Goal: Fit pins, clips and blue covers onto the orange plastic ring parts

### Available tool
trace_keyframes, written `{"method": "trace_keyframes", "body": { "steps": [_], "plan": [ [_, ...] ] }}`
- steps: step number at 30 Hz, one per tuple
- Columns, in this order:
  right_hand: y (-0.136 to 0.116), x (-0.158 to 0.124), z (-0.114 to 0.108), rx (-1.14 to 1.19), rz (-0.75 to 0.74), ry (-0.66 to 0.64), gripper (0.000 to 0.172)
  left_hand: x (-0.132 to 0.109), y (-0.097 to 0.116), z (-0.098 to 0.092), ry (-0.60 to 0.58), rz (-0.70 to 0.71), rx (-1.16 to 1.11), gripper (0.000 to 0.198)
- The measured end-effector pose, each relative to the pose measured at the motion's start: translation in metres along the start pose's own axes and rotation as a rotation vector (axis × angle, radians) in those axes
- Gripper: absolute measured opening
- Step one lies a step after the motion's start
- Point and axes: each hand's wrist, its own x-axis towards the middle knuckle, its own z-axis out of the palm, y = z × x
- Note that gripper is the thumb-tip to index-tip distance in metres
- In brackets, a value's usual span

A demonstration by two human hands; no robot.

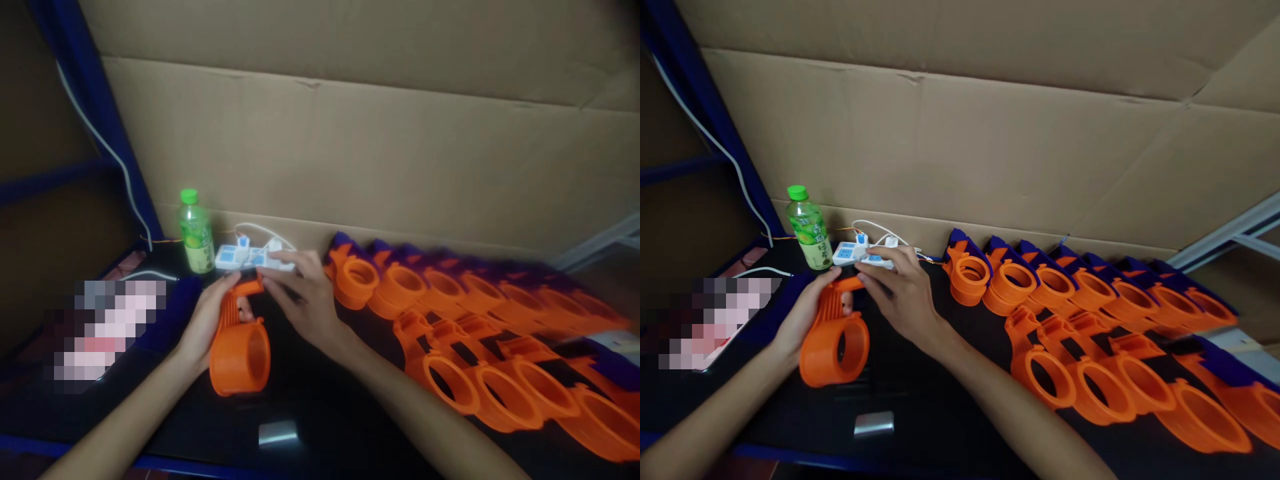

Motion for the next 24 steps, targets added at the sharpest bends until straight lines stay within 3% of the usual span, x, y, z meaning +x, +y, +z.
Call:
{"method": "trace_keyframes", "body": {
  "steps": [2,5,8,10,15,24],
  "plan": [
    [0.006,-0.001,0.004,0.023,0.082,-0.034,0.019,0.004,0.008,-0.005,0.018,-0.034,-0.090,0.028],
    [0.015,-0.007,0.016,-0.007,0.169,-0.280,0.020,0.008,0.016,-0.011,0.009,-0.006,-0.152,0.026],
    [0.019,-0.016,0.031,-0.088,0.118,-0.559,0.021,0.009,0.017,-0.010,0.019,0.019,-0.163,0.028],
    [0.019,-0.023,0.040,-0.143,0.076,-0.658,0.019,0.009,0.015,-0.008,0.022,0.012,-0.164,0.031],
    [0.022,-0.031,0.045,-0.207,0.089,-0.675,0.013,0.006,0.010,-0.004,0.026,0.001,-0.152,0.029],
    [0.028,-0.041,0.025,-0.219,0.154,-0.667,0.016,0.006,0.006,-0.006,-0.025,-0.053,-0.089,0.026]
  ]
}}
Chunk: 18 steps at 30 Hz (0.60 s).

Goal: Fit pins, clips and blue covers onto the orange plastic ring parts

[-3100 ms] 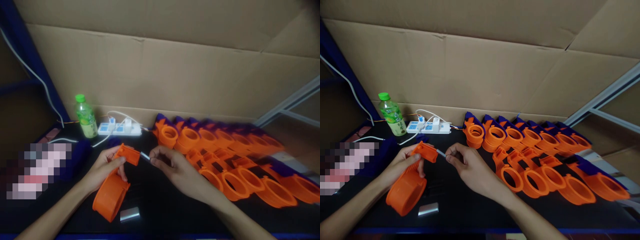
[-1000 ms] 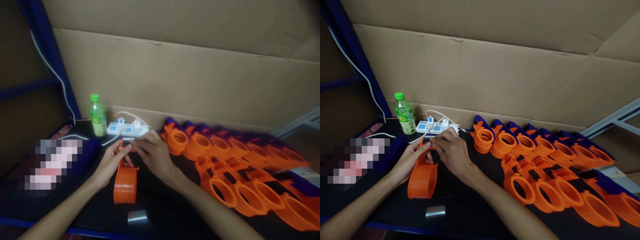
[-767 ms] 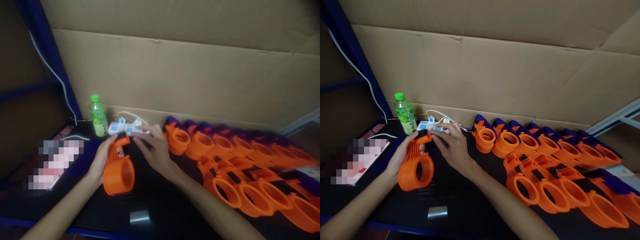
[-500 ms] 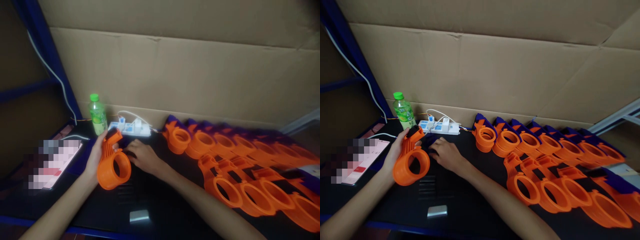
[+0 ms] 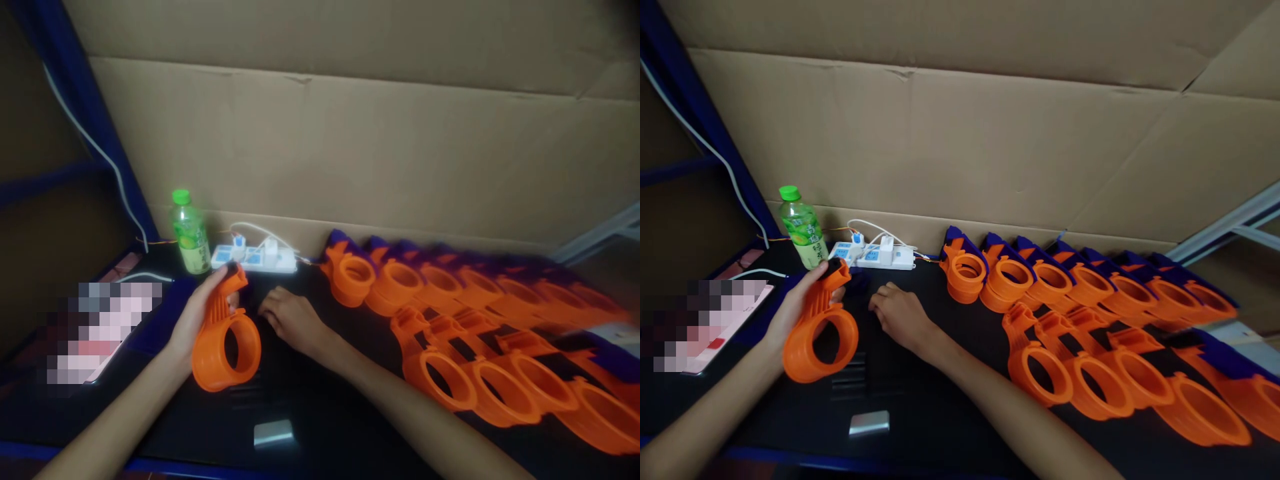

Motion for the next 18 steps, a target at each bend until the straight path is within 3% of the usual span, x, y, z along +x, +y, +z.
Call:
{"method": "trace_keyframes", "body": {
  "steps": [4,10,15,18],
  "plan": [
    [-0.002,-0.008,-0.006,0.004,0.019,0.008,0.019,0.001,-0.004,-0.001,0.003,0.014,0.065,0.028],
    [-0.005,-0.013,-0.004,-0.019,-0.048,-0.009,0.040,0.002,-0.007,-0.004,0.000,-0.020,0.078,0.029],
    [-0.006,-0.012,0.002,0.050,-0.040,0.012,0.018,0.002,-0.007,-0.002,-0.026,-0.039,0.116,0.033],
    [-0.006,-0.013,-0.002,0.085,-0.026,0.042,0.014,0.000,-0.007,0.000,-0.044,-0.059,0.140,0.037]
  ]
}}
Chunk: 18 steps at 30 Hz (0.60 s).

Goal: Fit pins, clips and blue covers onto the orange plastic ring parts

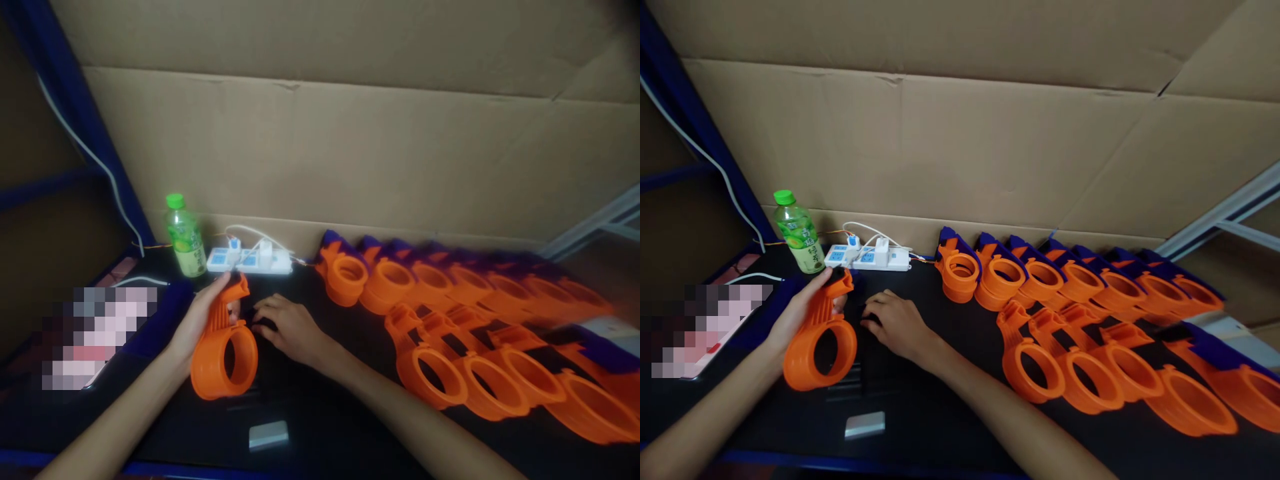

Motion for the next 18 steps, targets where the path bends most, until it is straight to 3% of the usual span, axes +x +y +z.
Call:
{"method": "trace_keyframes", "body": {
  "steps": [5,11,15,18],
  "plan": [
    [-0.006,-0.010,-0.030,0.105,0.024,0.118,0.016,-0.004,-0.003,0.006,0.041,0.065,0.071,0.031],
    [-0.020,-0.019,-0.067,0.112,-0.044,0.097,0.016,-0.009,-0.007,0.015,-0.013,0.076,0.133,0.031],
    [-0.022,-0.013,-0.063,0.325,-0.113,0.184,0.022,-0.012,-0.010,0.019,-0.034,0.050,0.102,0.025],
    [-0.023,-0.007,-0.049,0.532,-0.058,0.315,0.031,-0.011,-0.011,0.019,-0.039,0.022,0.030,0.025]
  ]
}}
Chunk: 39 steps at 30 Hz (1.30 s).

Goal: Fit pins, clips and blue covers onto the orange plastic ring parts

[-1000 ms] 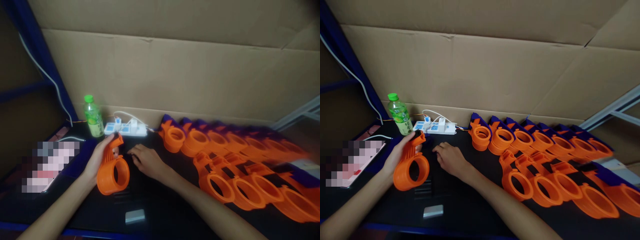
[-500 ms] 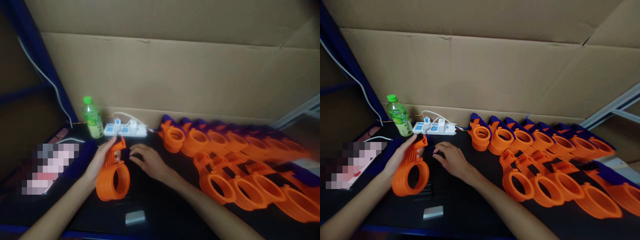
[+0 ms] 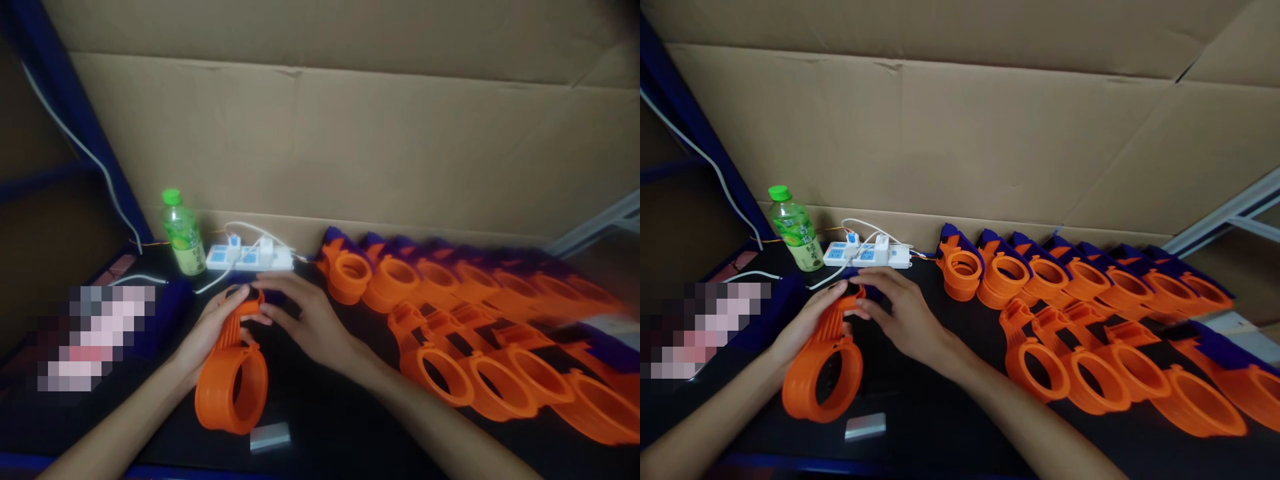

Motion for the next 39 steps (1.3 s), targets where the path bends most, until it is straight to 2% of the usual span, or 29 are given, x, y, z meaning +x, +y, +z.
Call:
{"method": "trace_keyframes", "body": {
  "steps": [2,5,8,14,18,22,26,31,39],
  "plan": [
    [0.003,0.000,0.009,0.168,0.089,0.066,0.038,0.002,0.001,-0.002,0.027,-0.054,-0.075,0.026],
    [0.006,-0.001,0.015,0.505,0.205,0.067,0.051,0.005,0.002,-0.007,0.043,-0.140,-0.157,0.030],
    [0.009,-0.001,0.014,0.663,0.245,0.054,0.050,0.006,0.003,-0.013,0.037,-0.155,-0.163,0.034],
    [0.016,-0.005,0.013,0.544,0.206,0.061,0.043,0.002,0.002,-0.014,-0.052,-0.217,-0.127,0.042],
    [0.013,-0.003,0.010,0.479,0.159,0.124,0.037,0.001,0.004,-0.009,-0.017,-0.197,-0.101,0.044],
    [0.008,0.002,0.003,0.289,0.123,0.109,0.035,0.000,0.001,-0.004,0.019,-0.112,-0.027,0.039],
    [0.005,0.003,-0.001,0.087,-0.004,0.047,0.035,-0.002,-0.005,-0.001,0.050,-0.004,0.059,0.035],
    [0.008,-0.002,0.001,-0.081,-0.107,0.058,0.037,-0.002,-0.008,-0.001,0.039,0.024,0.060,0.032],
    [0.013,-0.008,-0.003,-0.099,-0.153,0.053,0.035,-0.010,-0.008,-0.001,-0.059,-0.005,0.057,0.033]
  ]
}}
